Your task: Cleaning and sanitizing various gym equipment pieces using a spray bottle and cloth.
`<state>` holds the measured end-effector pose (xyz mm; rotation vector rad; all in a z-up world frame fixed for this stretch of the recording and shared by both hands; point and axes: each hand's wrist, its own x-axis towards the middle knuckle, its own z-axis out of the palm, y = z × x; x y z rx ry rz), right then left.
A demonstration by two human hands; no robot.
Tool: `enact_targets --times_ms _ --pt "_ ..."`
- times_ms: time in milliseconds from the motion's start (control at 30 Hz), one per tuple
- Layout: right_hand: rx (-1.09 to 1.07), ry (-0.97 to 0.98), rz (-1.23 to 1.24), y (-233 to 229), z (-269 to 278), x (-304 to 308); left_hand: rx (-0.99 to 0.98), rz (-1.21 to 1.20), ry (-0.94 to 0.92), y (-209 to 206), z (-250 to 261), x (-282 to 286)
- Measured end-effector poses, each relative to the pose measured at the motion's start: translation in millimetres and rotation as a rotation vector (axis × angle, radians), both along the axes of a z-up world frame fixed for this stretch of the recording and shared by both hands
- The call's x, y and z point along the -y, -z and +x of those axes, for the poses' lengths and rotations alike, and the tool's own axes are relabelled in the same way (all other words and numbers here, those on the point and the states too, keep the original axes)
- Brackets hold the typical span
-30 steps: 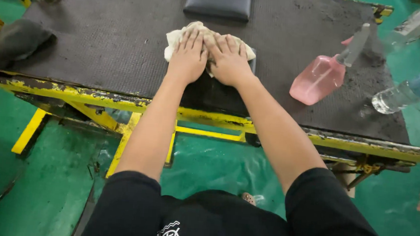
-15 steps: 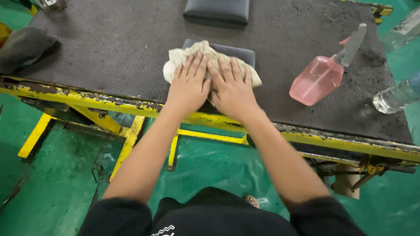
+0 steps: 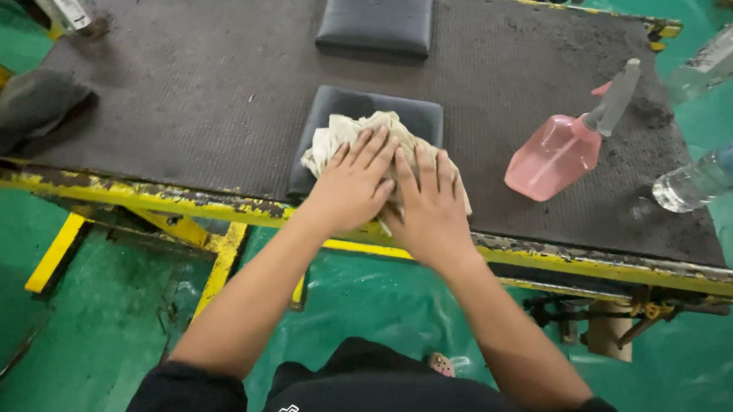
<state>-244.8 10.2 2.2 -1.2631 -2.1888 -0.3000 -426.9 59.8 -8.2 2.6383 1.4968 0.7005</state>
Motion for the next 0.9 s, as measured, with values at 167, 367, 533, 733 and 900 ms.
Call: enact_targets --times_ms 167,367,533,733,900 --pt "0.026 0.074 -0.112 6.4 5.9 -58.6 -0.035 -0.112 0.023 5.5 7.3 -65.5" --pt "0.057 0.136 -0.327 -5.1 7.7 -113.7 -0.026 -0.141 -0.013 17.8 15.4 -130.0" --pt "0.072 0.092 -0.426 2.8 16.8 -159.6 -0.006 -0.121 -0.119 32.1 23.1 -161.8" --pt "0.001 0.096 -0.305 41.1 19.1 -182.7 0.065 -0.108 -0.152 32.0 27.4 -163.4" --pt "-0.009 0.075 -0.295 38.0 21.8 -162.3 0.028 -0.133 -0.189 24.3 35.7 -147.7"
